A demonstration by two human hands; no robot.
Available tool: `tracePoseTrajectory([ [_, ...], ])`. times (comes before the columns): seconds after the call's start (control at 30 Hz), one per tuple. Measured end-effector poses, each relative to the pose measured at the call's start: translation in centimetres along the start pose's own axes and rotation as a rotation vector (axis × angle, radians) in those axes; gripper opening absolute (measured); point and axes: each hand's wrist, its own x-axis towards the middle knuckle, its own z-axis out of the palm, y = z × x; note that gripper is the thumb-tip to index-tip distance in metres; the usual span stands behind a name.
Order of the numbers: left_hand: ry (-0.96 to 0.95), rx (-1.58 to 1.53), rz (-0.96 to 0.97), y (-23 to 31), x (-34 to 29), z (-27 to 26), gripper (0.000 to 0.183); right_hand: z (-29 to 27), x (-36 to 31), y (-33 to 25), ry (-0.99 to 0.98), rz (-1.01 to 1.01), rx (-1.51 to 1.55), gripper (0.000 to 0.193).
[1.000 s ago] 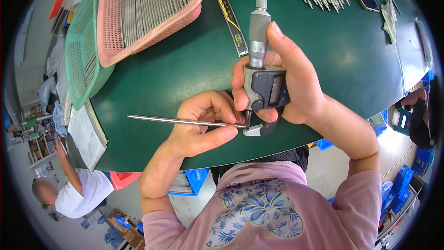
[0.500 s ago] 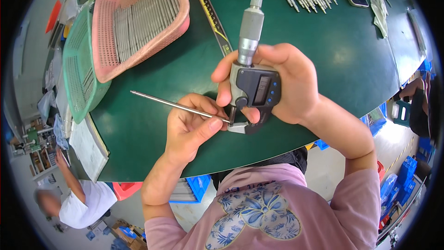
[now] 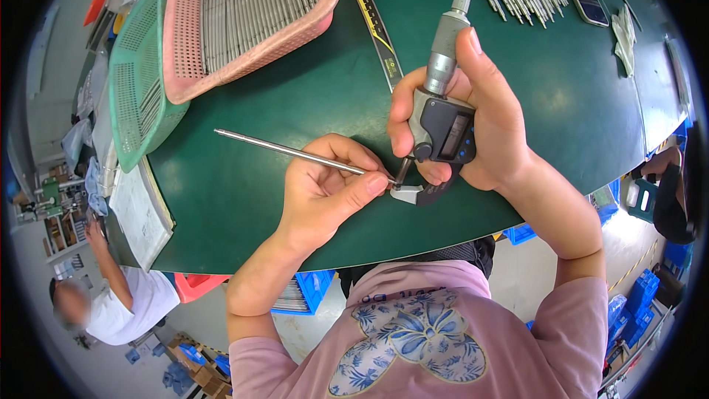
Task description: The person repeatedly picks up thin metal rods from a basket and measures their diameter using a digital caliper. After each measurement, the rod is placed into a blue bin on the floor. The process is repeated for multiple rods throughout the video.
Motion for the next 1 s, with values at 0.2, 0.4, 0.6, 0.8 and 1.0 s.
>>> tracePoseTrajectory([
  [0.2,-0.045,-0.058,0.03,0.06,0.0,0.18,0.017,-0.15,-0.01,-0.51,0.021,0.128,0.104,0.067],
  [0.4,-0.141,-0.064,0.045,-0.17,0.14,-0.49,0.017,-0.2,0.03,-0.13,0.017,0.172,0.236,0.067],
  [0.6,-0.161,-0.057,0.05,-0.17,0.16,-0.48,0.018,-0.19,-0.04,-0.13,0.005,0.155,0.228,0.07],
  [0.8,-0.168,-0.046,0.064,-0.17,0.23,-0.41,0.018,0.06,-0.17,-0.18,0.039,0.125,0.1,0.066],
  [1.0,-0.145,-0.011,0.044,0.25,0.16,-0.05,0.018,0.12,-0.1,-0.35,0.038,0.106,0.057,0.072],
])
